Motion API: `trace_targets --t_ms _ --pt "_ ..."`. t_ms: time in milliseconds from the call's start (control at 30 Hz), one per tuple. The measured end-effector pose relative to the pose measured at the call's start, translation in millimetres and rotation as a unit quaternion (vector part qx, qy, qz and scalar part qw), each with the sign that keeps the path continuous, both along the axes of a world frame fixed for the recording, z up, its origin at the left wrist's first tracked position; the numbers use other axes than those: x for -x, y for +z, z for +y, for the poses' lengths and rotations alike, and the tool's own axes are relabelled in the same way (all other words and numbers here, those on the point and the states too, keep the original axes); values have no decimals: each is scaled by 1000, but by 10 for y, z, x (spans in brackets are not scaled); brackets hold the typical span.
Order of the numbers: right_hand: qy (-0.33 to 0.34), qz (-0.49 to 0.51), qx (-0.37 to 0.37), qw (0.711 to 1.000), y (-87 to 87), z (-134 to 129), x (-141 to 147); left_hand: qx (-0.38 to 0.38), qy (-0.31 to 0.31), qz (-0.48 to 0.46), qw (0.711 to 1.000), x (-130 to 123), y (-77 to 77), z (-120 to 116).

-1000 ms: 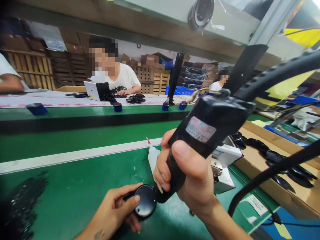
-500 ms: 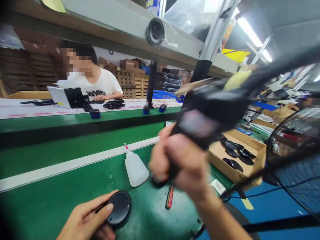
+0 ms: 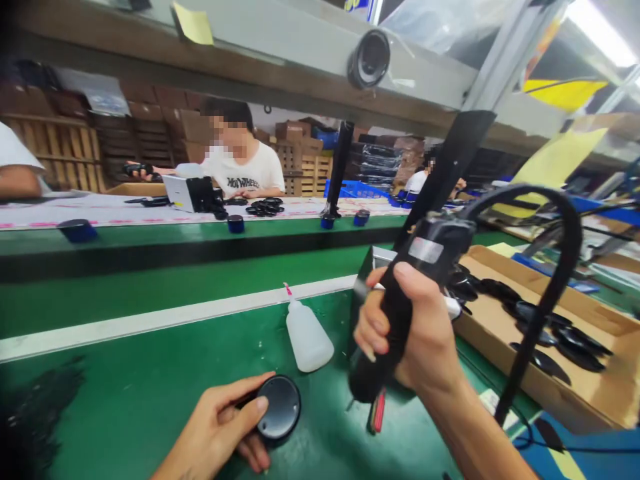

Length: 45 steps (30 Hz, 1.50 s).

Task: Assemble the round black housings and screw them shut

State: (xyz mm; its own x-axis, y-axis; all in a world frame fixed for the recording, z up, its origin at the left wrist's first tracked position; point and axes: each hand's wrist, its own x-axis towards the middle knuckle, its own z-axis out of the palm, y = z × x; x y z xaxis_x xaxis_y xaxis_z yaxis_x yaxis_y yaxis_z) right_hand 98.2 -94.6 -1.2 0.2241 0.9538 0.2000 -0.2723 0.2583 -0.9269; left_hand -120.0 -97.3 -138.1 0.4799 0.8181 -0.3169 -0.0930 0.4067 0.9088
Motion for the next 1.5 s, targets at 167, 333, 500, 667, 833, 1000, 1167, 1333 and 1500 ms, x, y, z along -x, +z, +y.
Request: trace_targets --t_ms 167,333,500,667,833,1000,1167,1333,1500 --pt "74 62 -64 993 106 179 662 -11 -8 -15 1000 17 -78 15" --pt "79 30 -66 994 77 311 842 6 -10 -27 1000 16 -143 12" --pt "151 -8 -48 987 -64 301 856 25 4 -38 999 -11 -186 18" --pt "216 -36 -35 975 -166 309 968 19 6 -19 1000 -3 -146 27" --pt "156 -37 -69 985 -24 187 783 1 -9 18 1000 44 12 39" --pt "-105 -64 -146 982 346 -68 -157 -5 -7 29 1000 37 132 25" --pt "-195 -57 -83 976 234 103 -767 -11 2 43 999 28 170 14" --pt "-98 -58 -7 994 35 18 -511 -9 4 28 1000 20 154 -5" --pt "-44 -73 -23 996 183 -188 -264 -5 13 2 1000 2 70 0"
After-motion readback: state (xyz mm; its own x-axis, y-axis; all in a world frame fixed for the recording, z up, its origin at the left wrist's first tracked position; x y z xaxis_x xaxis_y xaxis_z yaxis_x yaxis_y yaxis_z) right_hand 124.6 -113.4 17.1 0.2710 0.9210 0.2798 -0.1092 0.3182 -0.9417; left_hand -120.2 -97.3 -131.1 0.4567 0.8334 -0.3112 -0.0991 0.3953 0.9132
